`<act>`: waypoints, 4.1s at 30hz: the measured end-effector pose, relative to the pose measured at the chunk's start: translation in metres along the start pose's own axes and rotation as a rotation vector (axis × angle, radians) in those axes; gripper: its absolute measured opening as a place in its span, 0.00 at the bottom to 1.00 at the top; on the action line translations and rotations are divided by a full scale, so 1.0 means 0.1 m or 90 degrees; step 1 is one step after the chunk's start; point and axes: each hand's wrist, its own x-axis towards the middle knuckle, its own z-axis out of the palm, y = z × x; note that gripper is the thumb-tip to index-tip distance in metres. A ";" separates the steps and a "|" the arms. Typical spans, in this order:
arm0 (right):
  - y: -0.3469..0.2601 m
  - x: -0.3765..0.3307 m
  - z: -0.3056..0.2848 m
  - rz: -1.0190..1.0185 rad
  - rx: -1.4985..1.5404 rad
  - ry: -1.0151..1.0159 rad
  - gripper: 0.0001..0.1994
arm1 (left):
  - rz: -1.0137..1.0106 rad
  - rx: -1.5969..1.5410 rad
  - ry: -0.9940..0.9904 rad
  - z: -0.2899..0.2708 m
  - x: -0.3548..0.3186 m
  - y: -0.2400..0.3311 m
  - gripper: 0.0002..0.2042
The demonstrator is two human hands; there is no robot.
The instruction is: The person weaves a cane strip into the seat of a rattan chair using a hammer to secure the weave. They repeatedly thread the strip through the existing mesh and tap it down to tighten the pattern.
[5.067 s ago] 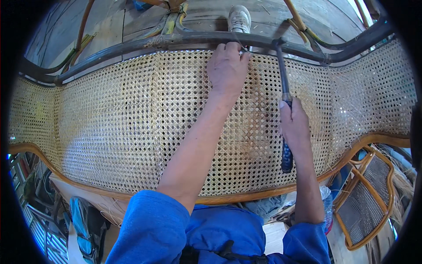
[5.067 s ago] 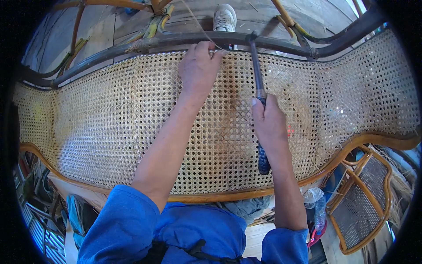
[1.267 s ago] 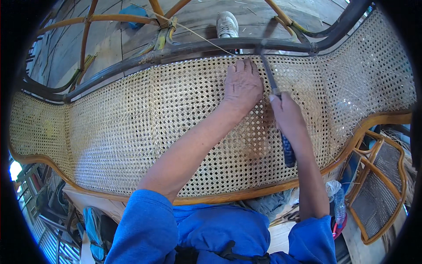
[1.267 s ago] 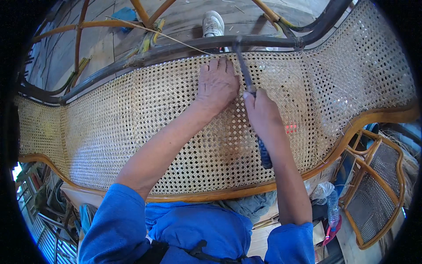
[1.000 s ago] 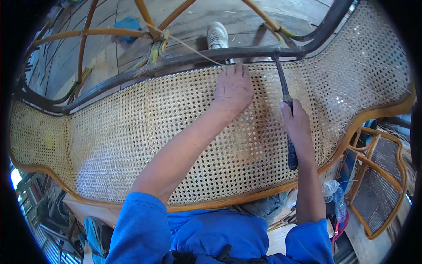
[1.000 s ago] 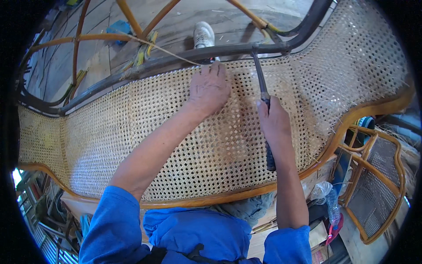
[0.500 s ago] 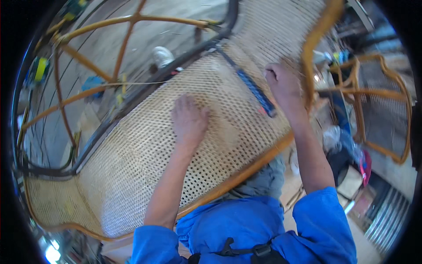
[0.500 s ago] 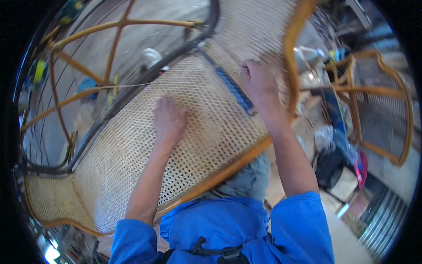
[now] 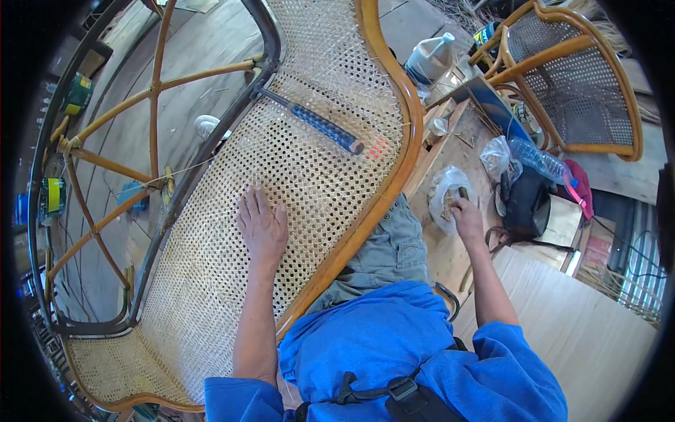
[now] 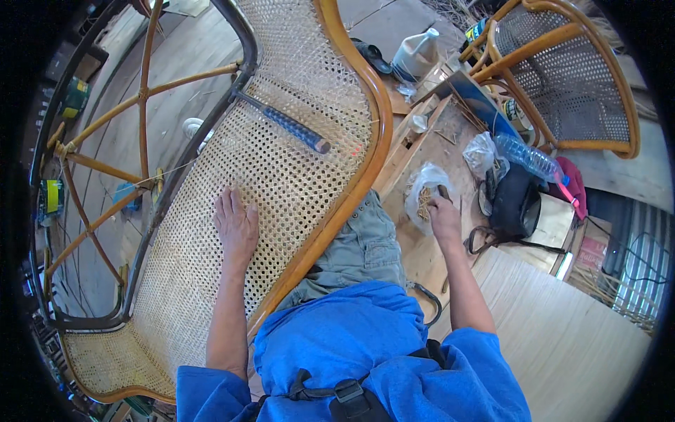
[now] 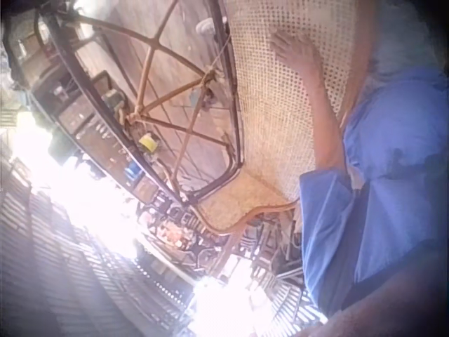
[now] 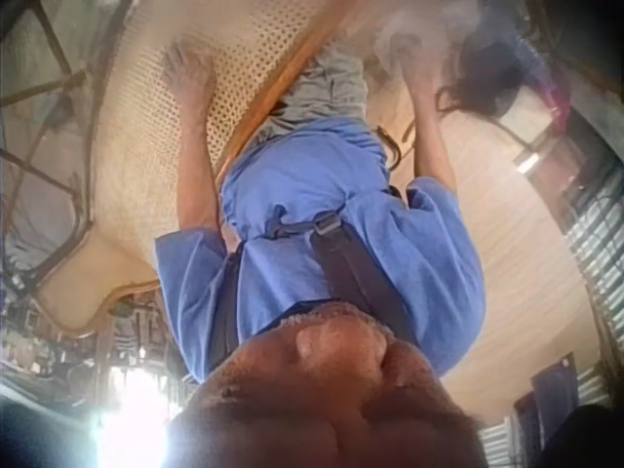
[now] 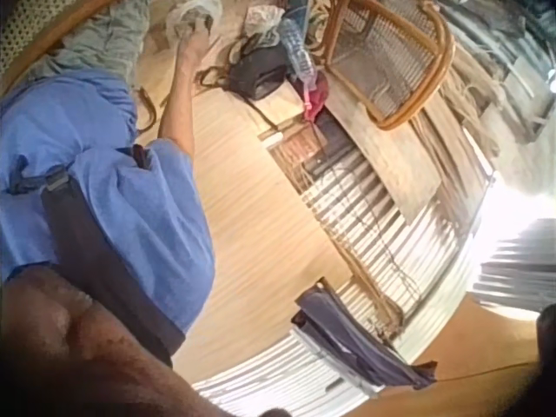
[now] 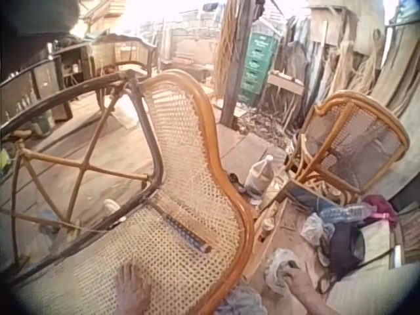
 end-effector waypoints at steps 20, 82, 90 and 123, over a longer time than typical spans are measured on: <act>-0.08 -0.04 0.17 0.092 -0.033 0.020 0.10 | -0.001 -0.010 -0.001 0.02 0.01 0.07 0.29; -2.58 -0.36 -0.10 -0.488 0.012 -0.059 0.10 | -0.284 -1.721 -0.555 -0.14 -0.37 0.99 0.41; -2.44 -0.28 -0.07 -0.246 0.313 -0.244 0.06 | -0.235 -1.667 -0.580 -0.14 -0.38 0.99 0.33; -2.42 -0.26 -0.03 0.140 0.875 -0.432 0.06 | 0.075 -0.734 -0.039 -0.51 -0.47 0.90 0.10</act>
